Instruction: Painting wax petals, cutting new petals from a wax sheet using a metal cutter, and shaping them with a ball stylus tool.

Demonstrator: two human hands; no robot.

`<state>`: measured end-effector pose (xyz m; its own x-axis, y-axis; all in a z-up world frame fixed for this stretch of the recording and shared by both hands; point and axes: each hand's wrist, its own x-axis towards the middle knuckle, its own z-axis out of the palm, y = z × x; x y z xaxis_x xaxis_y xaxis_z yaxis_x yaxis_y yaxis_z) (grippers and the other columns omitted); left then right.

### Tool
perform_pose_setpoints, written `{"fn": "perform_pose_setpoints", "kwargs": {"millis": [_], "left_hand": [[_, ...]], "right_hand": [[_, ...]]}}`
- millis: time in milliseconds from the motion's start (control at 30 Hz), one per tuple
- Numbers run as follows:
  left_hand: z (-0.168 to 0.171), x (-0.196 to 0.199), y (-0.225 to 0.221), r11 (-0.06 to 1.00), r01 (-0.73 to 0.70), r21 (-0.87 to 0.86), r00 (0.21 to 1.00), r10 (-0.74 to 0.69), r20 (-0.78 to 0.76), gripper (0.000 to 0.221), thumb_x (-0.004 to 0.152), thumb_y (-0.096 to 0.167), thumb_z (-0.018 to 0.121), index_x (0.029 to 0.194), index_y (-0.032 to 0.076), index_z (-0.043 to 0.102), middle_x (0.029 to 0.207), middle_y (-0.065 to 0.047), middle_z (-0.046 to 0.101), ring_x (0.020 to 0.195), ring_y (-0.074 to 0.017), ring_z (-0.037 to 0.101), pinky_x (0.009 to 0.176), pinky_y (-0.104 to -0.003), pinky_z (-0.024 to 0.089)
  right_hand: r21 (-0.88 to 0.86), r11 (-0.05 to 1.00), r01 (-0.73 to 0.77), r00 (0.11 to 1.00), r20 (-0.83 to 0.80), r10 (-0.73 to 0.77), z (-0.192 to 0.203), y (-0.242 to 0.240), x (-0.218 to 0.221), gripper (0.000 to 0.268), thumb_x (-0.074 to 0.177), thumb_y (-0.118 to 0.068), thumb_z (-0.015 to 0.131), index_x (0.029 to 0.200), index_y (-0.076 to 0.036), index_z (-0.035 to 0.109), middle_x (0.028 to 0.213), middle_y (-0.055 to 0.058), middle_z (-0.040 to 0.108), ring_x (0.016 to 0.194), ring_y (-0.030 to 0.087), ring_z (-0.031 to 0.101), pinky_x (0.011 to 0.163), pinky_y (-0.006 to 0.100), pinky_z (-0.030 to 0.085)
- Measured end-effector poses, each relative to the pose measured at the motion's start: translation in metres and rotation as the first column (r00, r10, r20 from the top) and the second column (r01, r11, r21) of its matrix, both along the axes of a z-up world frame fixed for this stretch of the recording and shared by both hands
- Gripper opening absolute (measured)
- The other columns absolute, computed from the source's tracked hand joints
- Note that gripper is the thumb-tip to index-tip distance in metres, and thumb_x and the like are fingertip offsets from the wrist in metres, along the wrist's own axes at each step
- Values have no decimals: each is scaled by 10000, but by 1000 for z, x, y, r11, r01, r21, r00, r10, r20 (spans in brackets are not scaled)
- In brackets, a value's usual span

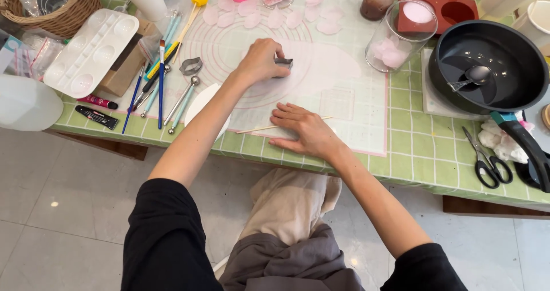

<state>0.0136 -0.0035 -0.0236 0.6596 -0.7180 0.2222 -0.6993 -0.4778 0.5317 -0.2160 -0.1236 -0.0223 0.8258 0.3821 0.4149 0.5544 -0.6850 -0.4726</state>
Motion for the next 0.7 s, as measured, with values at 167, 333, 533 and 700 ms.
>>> {"fn": "perform_pose_setpoints", "kwargs": {"millis": [167,333,533,700], "left_hand": [[6,4,3,997,-28,-65,999,27,-23,392,618,282,895,857,-5,775,798,-171,723,768,-293,703,692,-391,563],[66,-6,-1,992,-42,-120,997,35,-63,380,633,291,892,860,7,782,754,-151,713,693,-252,689,621,-366,536],[41,-20,-43,998,23,-65,984,-34,-175,376,622,274,875,859,6,761,756,-143,734,659,-240,721,609,-347,562],[21,-29,-59,999,33,-42,995,-36,-90,385,583,221,909,815,-44,754,755,-183,728,711,-269,720,645,-376,577]], "right_hand": [[6,1000,8,1000,-16,-8,1,1,0,509,873,-357,798,1213,15,729,1309,157,699,1342,331,587,1184,446,416],[26,999,23,999,-33,-22,-1,2,-1,508,860,-365,809,1200,5,735,1296,151,702,1340,332,580,1163,437,431],[20,999,27,1000,10,-27,-3,0,0,508,859,-357,810,1205,8,736,1303,148,703,1341,330,583,1162,446,441],[27,999,35,999,-17,-34,0,2,0,491,857,-361,813,1187,-4,744,1290,146,709,1336,331,587,1145,440,453]]}}
